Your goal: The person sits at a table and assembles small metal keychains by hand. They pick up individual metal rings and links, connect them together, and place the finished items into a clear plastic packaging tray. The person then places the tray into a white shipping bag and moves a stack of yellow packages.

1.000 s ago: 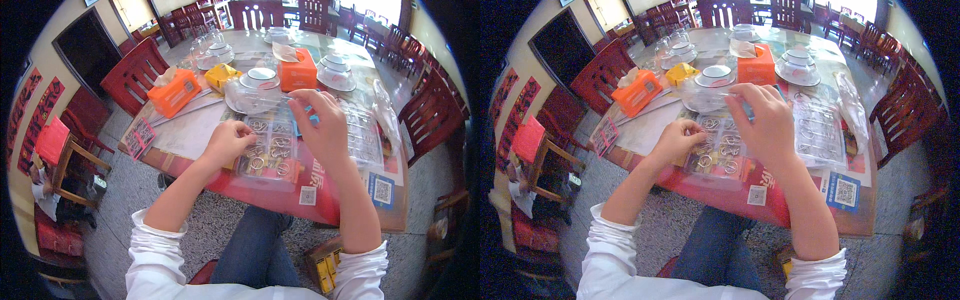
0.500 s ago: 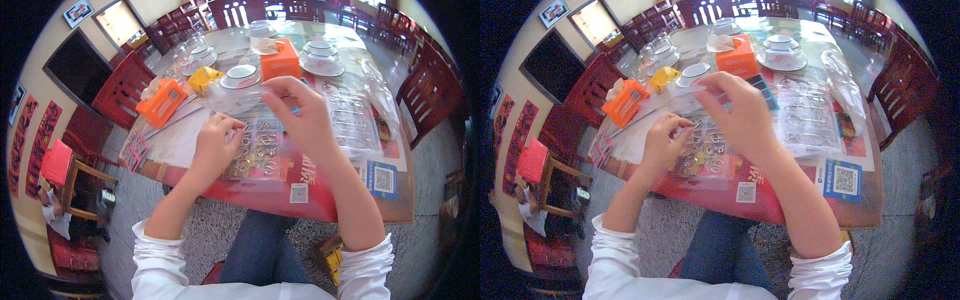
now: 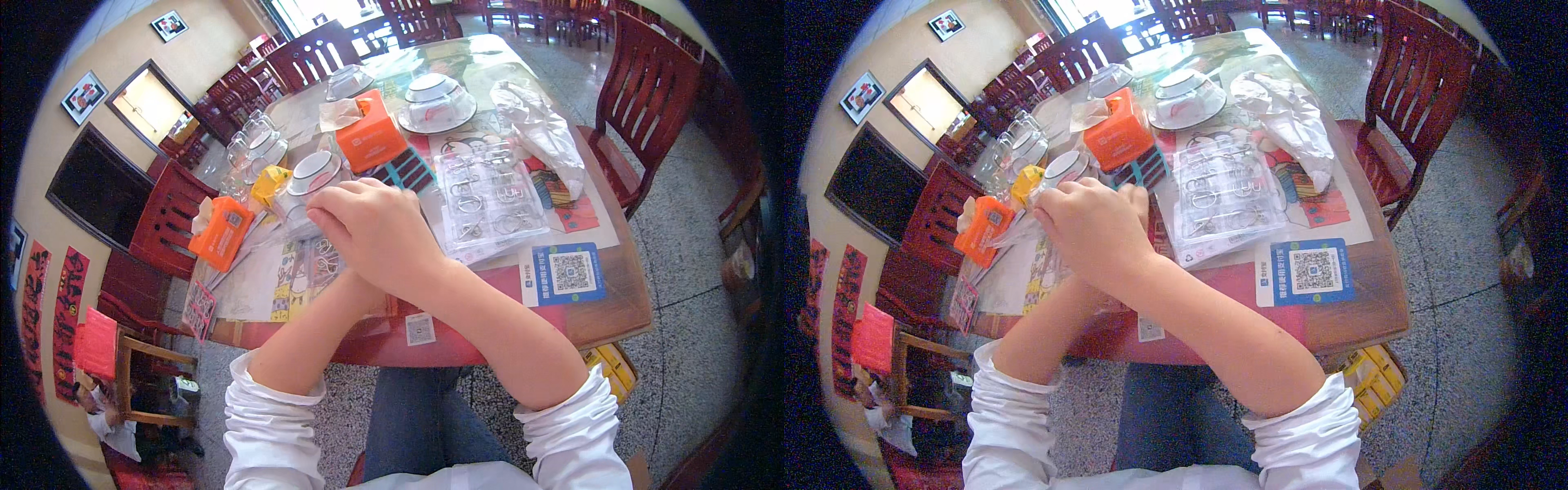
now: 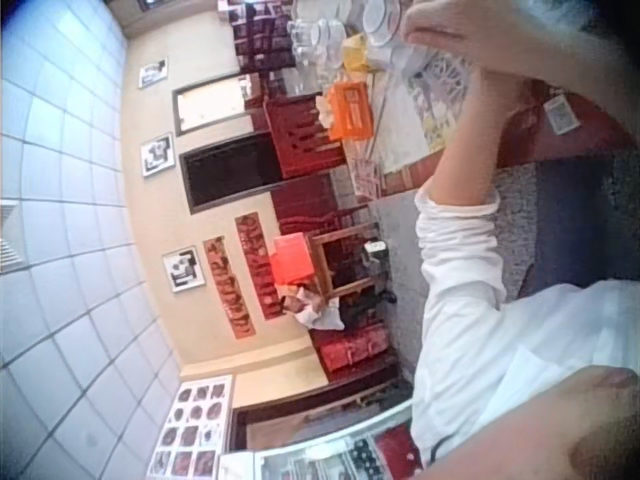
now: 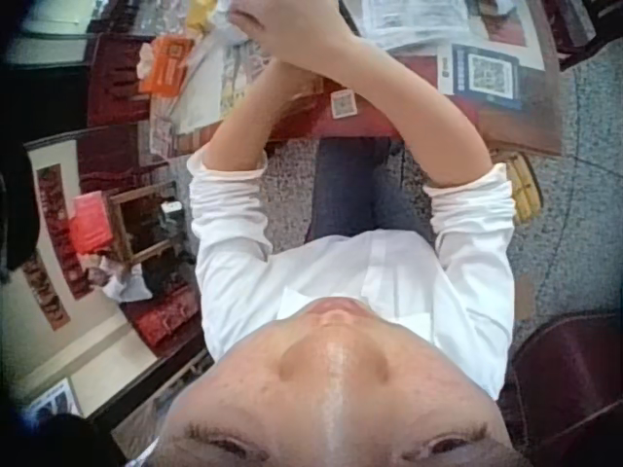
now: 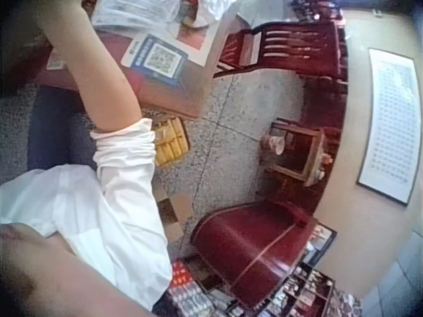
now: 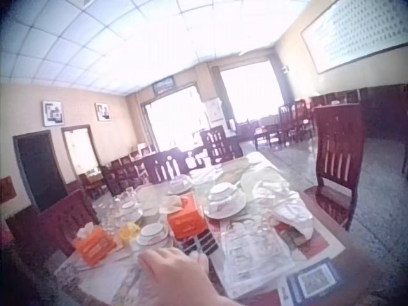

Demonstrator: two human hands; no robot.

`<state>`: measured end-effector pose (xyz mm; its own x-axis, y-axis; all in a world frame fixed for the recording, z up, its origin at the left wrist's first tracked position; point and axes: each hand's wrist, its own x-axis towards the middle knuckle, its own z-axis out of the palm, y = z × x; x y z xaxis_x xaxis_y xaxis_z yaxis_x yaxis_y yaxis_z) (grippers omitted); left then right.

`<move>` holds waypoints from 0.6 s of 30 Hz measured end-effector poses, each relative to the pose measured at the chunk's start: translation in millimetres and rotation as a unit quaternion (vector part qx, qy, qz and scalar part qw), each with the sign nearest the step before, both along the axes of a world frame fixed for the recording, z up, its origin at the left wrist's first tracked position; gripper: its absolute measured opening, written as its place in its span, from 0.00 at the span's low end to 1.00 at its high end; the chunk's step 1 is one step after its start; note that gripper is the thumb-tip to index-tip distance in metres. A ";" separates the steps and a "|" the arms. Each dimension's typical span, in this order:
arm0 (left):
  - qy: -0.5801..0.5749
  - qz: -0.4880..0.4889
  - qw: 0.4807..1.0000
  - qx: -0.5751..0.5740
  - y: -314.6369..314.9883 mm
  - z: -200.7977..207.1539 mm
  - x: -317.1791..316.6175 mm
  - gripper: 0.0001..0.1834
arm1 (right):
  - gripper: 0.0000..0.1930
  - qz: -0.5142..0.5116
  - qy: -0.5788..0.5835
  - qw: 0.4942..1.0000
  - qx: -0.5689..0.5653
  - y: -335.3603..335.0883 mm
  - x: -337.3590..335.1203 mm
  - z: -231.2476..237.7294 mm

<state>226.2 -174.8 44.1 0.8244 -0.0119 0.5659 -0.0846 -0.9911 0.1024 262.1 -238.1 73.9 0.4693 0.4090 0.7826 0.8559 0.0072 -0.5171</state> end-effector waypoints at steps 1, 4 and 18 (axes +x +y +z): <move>0.000 0.003 1.000 0.004 0.5 1.1 -0.5 0.14 | 0.07 0.013 -0.006 1.000 0.010 -1.9 0.9 2.4; -0.003 0.001 1.000 0.008 0.9 -1.6 1.1 0.14 | 0.07 0.037 -0.013 0.999 0.025 -5.0 5.9 4.8; -0.002 0.087 0.967 0.239 -5.1 23.4 -195.3 0.15 | 0.10 0.117 0.049 0.991 -0.043 -21.7 21.5 10.6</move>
<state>30.9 -179.9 67.5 0.8357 -0.1339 0.5325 0.0882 -0.9244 -0.3710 283.6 -259.8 84.4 0.4259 0.5788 0.6954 0.7816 0.1518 -0.6051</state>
